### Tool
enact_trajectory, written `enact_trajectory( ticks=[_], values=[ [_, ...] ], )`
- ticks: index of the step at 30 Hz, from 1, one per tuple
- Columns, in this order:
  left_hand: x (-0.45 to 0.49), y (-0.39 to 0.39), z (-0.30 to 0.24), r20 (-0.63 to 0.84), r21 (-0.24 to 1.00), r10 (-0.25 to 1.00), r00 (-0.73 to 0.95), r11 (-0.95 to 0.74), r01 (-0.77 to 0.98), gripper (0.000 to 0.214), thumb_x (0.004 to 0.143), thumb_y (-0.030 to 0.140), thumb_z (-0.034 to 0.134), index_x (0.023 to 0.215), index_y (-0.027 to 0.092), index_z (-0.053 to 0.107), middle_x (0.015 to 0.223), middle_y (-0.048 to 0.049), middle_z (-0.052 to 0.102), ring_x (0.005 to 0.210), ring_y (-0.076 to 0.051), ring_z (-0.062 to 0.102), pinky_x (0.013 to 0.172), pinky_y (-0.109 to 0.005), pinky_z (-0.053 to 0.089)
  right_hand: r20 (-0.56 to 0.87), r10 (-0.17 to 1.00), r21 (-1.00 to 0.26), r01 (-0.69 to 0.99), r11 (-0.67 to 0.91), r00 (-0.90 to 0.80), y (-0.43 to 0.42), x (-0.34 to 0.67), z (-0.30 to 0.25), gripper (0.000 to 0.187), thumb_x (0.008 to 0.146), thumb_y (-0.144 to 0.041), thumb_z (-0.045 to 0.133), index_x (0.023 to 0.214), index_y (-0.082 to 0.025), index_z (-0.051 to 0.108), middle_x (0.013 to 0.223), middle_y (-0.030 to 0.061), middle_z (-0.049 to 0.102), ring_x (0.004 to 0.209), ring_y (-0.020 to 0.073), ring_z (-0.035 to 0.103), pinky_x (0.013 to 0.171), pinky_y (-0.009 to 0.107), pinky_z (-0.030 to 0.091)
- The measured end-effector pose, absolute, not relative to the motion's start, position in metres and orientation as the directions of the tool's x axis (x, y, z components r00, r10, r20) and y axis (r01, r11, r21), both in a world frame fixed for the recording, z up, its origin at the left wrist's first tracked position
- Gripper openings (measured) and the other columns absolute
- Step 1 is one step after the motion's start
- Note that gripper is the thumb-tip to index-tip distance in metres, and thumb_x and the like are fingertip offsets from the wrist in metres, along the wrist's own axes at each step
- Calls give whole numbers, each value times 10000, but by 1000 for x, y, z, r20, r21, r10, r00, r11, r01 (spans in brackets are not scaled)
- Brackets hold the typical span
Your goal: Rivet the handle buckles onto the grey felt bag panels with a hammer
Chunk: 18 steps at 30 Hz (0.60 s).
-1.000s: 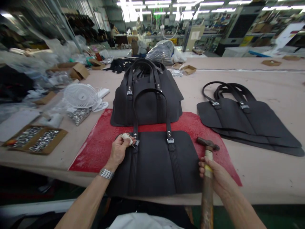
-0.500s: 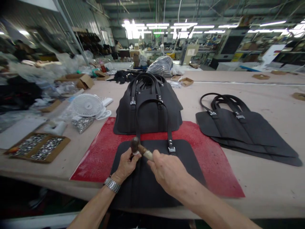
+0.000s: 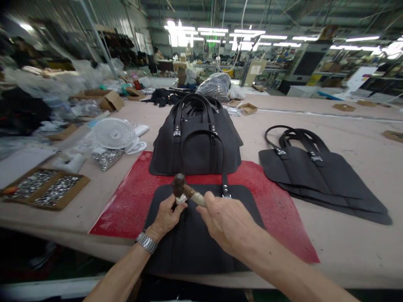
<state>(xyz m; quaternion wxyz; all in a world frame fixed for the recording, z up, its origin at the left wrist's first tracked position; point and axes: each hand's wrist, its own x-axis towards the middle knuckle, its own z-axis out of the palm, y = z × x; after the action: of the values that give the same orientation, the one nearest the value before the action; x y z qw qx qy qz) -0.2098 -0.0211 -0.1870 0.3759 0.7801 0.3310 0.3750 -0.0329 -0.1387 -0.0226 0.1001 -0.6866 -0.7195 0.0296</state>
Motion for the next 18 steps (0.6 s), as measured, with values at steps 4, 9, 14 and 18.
enact_trajectory(
  ticks=[4,9,14,18],
  values=[
    [-209,-20,-188,356,836,809,468,-499,227,239,883,289,615,1087,167,602,1025,-89,680,957,-218,634,899,-330,477,446,883,-374,927,38,144,-137,-38,5,247,987,-385,403,812,-212,387,573,-31,476,456,133,423,484,259,213],
    [-208,-22,-183,346,829,790,506,-510,230,188,905,303,580,1025,164,618,940,-65,682,857,-193,635,817,-300,499,96,995,-215,976,44,-24,-144,-31,-39,145,963,-294,430,862,-196,465,624,15,576,486,194,532,498,299,128],
    [-204,-20,-184,387,809,797,464,-535,243,241,886,343,594,1049,170,631,986,-72,699,925,-222,662,858,-320,527,-102,971,-373,897,-238,215,-171,24,-74,203,979,-339,406,878,-187,494,671,13,568,556,176,559,486,278,179],
    [-204,-11,-194,386,814,817,429,-520,258,331,844,429,625,1055,175,655,990,-82,719,928,-248,683,872,-355,560,-253,867,-568,659,-492,429,-202,75,-80,408,1032,-420,218,890,-167,505,609,-7,492,452,133,489,428,240,367]
  ],
)
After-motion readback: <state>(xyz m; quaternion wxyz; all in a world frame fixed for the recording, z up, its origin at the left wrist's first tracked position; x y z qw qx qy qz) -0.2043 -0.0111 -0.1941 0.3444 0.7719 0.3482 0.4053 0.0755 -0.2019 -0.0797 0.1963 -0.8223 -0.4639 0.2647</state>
